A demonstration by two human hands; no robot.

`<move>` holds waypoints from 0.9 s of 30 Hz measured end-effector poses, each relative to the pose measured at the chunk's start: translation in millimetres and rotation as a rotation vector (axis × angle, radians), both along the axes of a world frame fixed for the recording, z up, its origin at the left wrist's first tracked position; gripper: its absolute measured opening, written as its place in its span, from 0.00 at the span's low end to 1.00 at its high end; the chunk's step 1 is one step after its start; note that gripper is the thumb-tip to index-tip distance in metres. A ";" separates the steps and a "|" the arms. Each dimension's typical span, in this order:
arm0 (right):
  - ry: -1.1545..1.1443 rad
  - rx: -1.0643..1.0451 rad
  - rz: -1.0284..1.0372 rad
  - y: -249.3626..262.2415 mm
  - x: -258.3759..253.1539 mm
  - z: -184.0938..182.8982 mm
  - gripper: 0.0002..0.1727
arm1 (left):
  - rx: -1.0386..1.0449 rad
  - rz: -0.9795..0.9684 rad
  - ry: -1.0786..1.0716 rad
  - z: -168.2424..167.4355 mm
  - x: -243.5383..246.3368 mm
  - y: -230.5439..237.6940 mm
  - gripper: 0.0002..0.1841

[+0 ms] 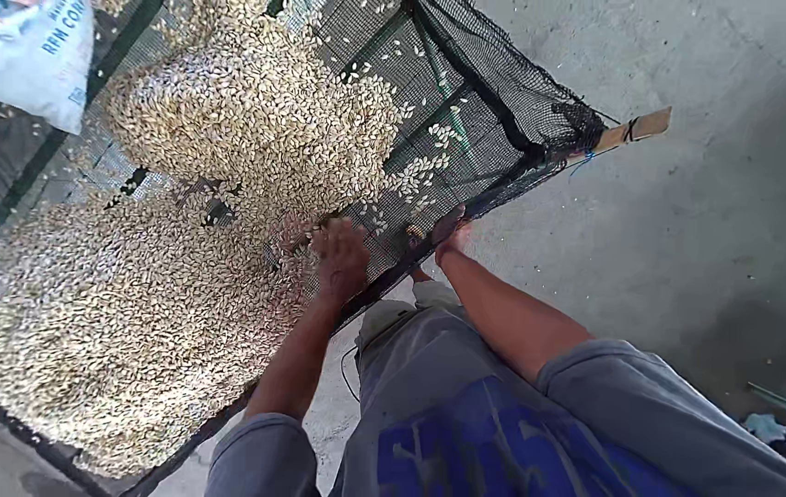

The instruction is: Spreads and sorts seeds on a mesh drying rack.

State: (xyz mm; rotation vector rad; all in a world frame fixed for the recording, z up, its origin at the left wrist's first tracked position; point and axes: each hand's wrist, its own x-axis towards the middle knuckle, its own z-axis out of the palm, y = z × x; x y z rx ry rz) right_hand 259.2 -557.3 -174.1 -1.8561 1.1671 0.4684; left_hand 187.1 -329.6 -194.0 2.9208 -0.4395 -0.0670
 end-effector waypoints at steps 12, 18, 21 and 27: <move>0.148 0.411 0.388 -178.5 -66.5 -24.9 0.34 | 0.141 -0.047 0.154 7.7 16.7 34.0 0.29; 0.355 0.223 0.167 -269.5 -147.3 -43.8 0.32 | 0.070 -0.129 0.073 9.7 33.9 -59.7 0.27; 0.381 0.222 0.097 -275.5 -158.9 -44.9 0.31 | 0.037 -0.325 0.195 14.1 72.4 -118.7 0.26; 0.252 0.295 0.001 -252.8 -143.8 -24.8 0.29 | 0.052 -0.378 0.110 10.0 137.5 -84.9 0.26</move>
